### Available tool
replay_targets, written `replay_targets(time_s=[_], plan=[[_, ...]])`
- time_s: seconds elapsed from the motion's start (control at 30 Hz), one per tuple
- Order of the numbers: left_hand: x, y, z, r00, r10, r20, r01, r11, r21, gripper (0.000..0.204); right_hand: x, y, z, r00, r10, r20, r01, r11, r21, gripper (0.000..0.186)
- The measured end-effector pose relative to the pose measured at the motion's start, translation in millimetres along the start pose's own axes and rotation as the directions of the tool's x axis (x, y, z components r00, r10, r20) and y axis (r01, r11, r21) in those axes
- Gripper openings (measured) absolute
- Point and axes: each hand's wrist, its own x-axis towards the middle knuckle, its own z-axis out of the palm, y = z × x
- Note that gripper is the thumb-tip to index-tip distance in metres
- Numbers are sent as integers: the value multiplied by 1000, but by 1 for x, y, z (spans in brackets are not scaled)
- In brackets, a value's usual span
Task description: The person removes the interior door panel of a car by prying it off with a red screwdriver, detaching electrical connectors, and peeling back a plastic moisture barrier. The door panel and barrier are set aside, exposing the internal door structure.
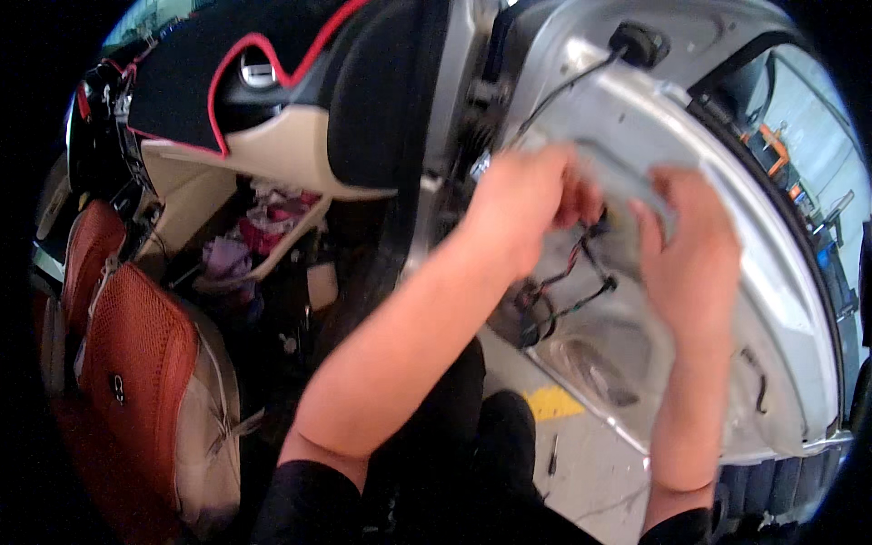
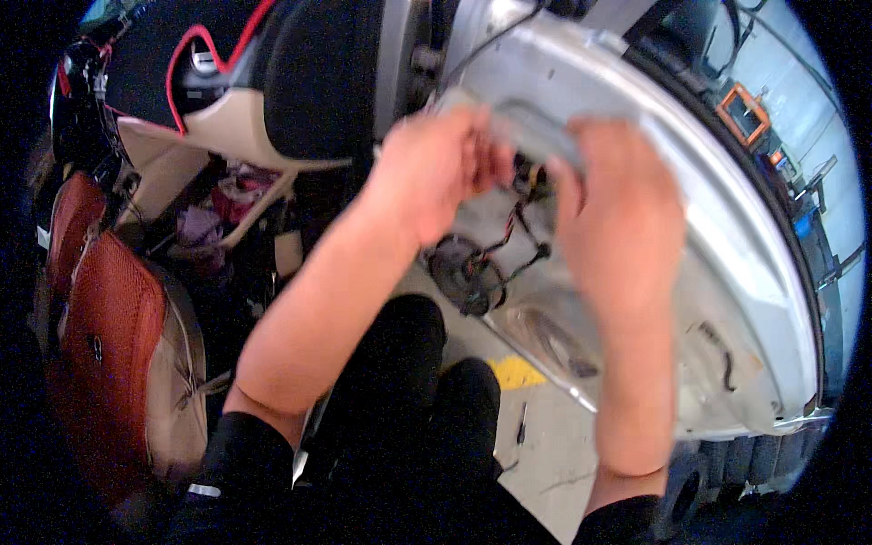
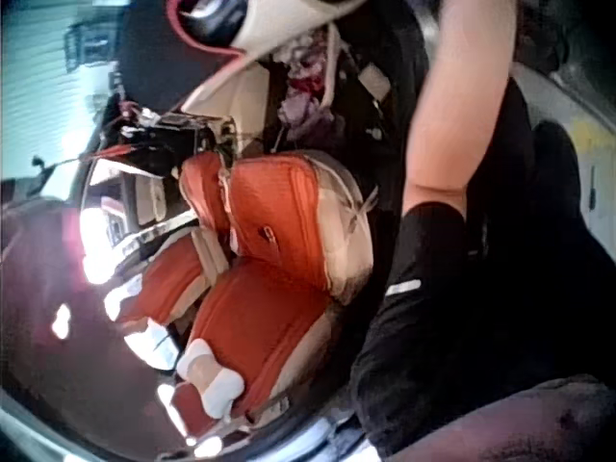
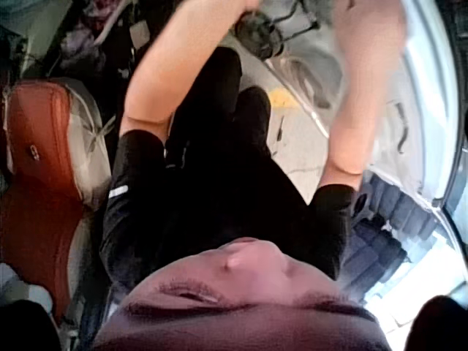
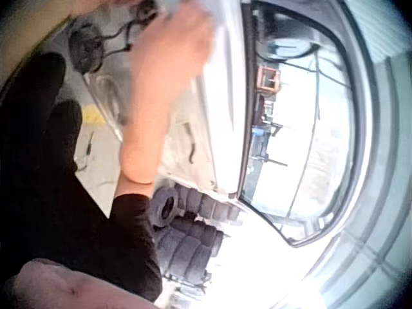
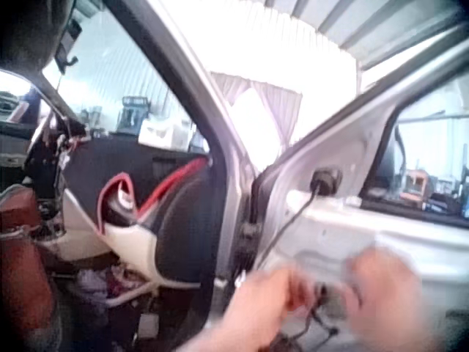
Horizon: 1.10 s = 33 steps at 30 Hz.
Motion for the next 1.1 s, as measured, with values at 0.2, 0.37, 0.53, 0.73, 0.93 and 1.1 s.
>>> replay_targets(time_s=[0.2,0.37,0.53,0.73,0.93,1.1], plan=[[-6,22,-22,928,341,149,-372,848,377,30,8,3,14,983,63,171,-27,979,-204,18],[11,-21,-63,628,698,343,-479,-1,878,57,12,12,32,965,207,161,-180,969,-172,19],[46,-46,-61,551,747,372,-491,-70,868,81,5,-7,38,934,232,273,-186,965,-186,30],[62,-45,-54,536,777,330,-571,46,819,72,-1,-1,75,919,266,290,-216,957,-193,29],[58,-37,-66,762,602,238,-534,377,757,41,-16,1,89,991,31,131,-20,996,-84,8],[47,-50,-72,873,414,257,-455,506,732,27,-25,4,88,992,-18,125,24,998,-51,5]])
